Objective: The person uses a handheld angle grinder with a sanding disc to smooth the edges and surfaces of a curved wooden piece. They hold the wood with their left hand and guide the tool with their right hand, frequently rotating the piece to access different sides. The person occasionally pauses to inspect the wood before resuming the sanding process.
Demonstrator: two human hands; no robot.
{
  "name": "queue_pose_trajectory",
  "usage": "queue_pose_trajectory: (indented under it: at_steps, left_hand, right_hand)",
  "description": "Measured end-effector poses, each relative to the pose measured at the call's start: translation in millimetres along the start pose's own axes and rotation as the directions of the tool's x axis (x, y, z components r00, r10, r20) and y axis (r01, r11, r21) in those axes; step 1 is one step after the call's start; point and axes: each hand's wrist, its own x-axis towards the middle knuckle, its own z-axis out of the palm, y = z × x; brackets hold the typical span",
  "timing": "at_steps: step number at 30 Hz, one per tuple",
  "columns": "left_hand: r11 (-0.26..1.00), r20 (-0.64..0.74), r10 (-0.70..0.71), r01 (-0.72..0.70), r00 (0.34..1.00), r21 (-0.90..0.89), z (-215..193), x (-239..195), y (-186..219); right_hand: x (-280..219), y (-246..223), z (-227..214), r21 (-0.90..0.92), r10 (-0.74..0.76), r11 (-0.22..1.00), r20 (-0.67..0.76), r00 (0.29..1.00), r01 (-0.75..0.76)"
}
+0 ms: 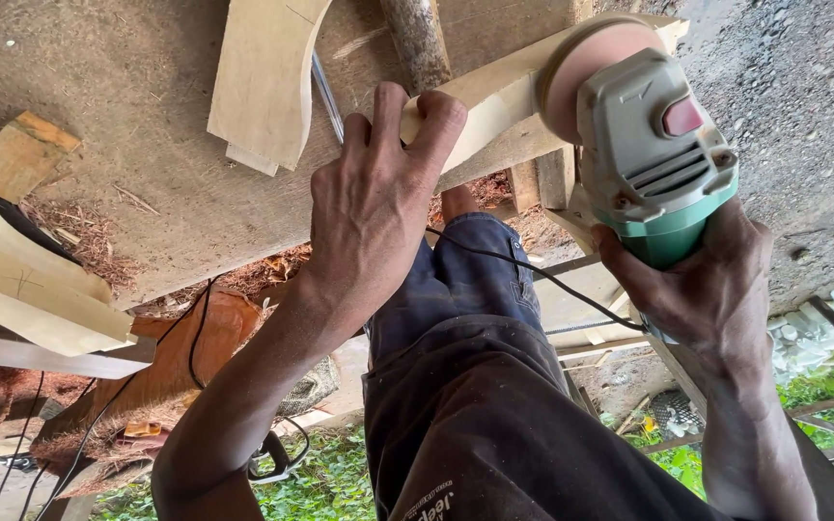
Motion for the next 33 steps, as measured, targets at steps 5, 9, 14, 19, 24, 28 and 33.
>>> queue_pose_trajectory:
  at_steps: [5, 9, 14, 19, 24, 28, 33]
  left_hand:
    - [1.0, 0.019, 0.007, -0.007, 1.0, 0.005, -3.1, 0.6, -0.1]
    - [0.999, 0.032, 0.014, -0.013, 0.999, -0.029, -4.6, 1.2, -0.8]
    - [0.999, 0.023, 0.016, -0.017, 1.0, 0.028, -3.0, 1.3, -0.8]
    - [0.999, 0.038, 0.016, -0.018, 0.999, 0.041, -3.0, 1.8, -0.8]
    - [0.999, 0.036, 0.006, -0.007, 0.999, 0.051, -3.5, 0.6, 0.2]
    - [1.0, 0.048, 0.004, -0.003, 0.999, -0.012, -5.7, 1.9, 0.3]
    - [1.0, 0.058, -0.002, 0.002, 0.998, -0.003, -2.7, 1.4, -0.2]
  right_hand:
    - [1.2, -6.2, -7.7, -0.06, 0.044, 0.997, -0.009, 0.999, -0.044]
    - [5.4, -27.0, -19.6, 0.029, 0.046, 0.998, 0.008, 0.999, -0.046]
    - [0.1, -8.1, -18.6, -0.054, 0.015, 0.998, -0.037, 0.999, -0.017]
    - [-0.7, 7.2, -21.8, -0.082, -0.021, 0.997, -0.092, 0.996, 0.014]
    - [-4.5, 23.5, -18.7, 0.029, 0.033, 0.999, -0.085, 0.996, -0.031]
    - [-1.8, 0.8, -8.6, 0.093, 0.061, 0.994, -0.001, 0.998, -0.06]
    - [2.3, -21.2, -4.8, 0.124, 0.086, 0.988, 0.083, 0.993, -0.096]
